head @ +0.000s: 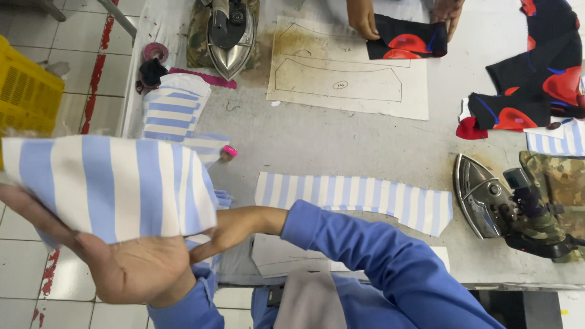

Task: The person places a paper pattern on a piece of blue and white striped fabric and uses a steam iron to press it flat. They then use shears to cut the fabric along the pattern's edge. The person repeats this process with another piece of fabric.

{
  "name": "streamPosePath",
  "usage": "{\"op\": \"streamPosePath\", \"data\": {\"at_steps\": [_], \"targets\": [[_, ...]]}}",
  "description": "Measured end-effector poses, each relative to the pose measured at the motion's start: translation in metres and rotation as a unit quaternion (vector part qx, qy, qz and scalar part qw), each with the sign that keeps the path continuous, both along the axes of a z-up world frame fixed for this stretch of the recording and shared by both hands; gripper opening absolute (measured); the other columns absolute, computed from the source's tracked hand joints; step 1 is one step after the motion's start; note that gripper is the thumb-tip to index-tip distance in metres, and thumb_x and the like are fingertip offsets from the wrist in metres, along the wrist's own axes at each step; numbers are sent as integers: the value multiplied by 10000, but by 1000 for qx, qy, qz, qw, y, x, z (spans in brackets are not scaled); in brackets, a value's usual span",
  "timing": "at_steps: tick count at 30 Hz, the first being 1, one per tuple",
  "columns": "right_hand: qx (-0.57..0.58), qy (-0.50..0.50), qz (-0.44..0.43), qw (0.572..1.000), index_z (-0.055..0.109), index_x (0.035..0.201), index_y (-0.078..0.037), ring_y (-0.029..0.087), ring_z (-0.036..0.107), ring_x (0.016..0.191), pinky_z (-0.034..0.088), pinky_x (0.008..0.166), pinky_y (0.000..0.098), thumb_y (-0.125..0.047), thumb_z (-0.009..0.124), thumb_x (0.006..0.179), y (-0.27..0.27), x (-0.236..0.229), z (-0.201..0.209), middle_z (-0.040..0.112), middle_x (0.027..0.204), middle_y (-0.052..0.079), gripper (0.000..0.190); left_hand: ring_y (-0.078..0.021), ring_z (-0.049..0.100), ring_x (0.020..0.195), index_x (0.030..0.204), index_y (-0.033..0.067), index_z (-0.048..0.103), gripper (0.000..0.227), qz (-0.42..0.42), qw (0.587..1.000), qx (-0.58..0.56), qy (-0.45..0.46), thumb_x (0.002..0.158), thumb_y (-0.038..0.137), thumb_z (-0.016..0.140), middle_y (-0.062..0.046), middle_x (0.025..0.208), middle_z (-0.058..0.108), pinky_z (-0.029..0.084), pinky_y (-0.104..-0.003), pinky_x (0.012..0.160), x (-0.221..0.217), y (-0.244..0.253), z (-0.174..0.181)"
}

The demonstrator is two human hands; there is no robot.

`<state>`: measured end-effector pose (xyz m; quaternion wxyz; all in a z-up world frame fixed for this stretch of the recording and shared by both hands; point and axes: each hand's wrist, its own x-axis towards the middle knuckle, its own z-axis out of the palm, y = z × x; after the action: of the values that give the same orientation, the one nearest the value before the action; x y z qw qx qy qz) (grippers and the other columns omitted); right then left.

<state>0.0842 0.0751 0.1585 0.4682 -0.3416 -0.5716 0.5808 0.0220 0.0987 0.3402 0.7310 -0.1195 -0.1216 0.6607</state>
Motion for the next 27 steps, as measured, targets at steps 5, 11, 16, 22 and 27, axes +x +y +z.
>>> {"op": "streamPosePath", "data": {"at_steps": [5, 11, 16, 22, 27], "targets": [[145, 411, 55, 898, 486, 1379, -310, 200, 197, 1475, 78, 1254, 614, -25, 635, 877, -73, 32, 34, 324, 1521, 1, 597, -431, 100, 1338, 1500, 194, -10, 1254, -21, 998, 41, 50, 489, -350, 494, -160, 1549, 12, 71, -551, 1116, -10, -21, -34], [-100, 444, -430, 780, 505, 795, -41, 289, 642, 911, 473, 965, 510, -113, 579, 867, -149, 46, 54, 546, 751, 26, 126, -118, 500, 985, 1536, 165, -89, 836, -217, 883, 271, 316, 915, -11, 442, -52, 1500, 277, 402, -284, 916, -14, -69, -138], [-61, 406, -588, 697, 607, 925, 7, 282, 654, 912, 486, 971, 473, -73, 531, 907, -225, 38, 28, 676, 872, 185, 112, -15, 373, 622, 1496, 177, 196, 672, -263, 806, 128, 515, 900, 50, 480, 74, 669, 389, 393, -143, 637, -7, -72, -161], [-46, 525, -552, 646, 673, 725, -153, 232, 595, 894, 297, 1070, 530, -260, 657, 794, -256, 17, -5, 660, 735, 3, 129, -112, 644, 870, 1432, 51, 335, 656, -311, 778, 105, 536, 830, 6, 593, -52, 875, 693, 519, -286, 899, -5, -93, -184], [-231, 516, -633, 528, 541, 1076, -141, 307, 573, 1053, 448, 981, 411, -230, 560, 838, -237, 28, -5, 585, 1188, 113, 255, 4, 501, 724, 1434, 37, 339, 627, -350, 729, 125, 574, 845, 26, 550, 96, 626, 518, 420, -210, 893, 4, -116, -177]]}}
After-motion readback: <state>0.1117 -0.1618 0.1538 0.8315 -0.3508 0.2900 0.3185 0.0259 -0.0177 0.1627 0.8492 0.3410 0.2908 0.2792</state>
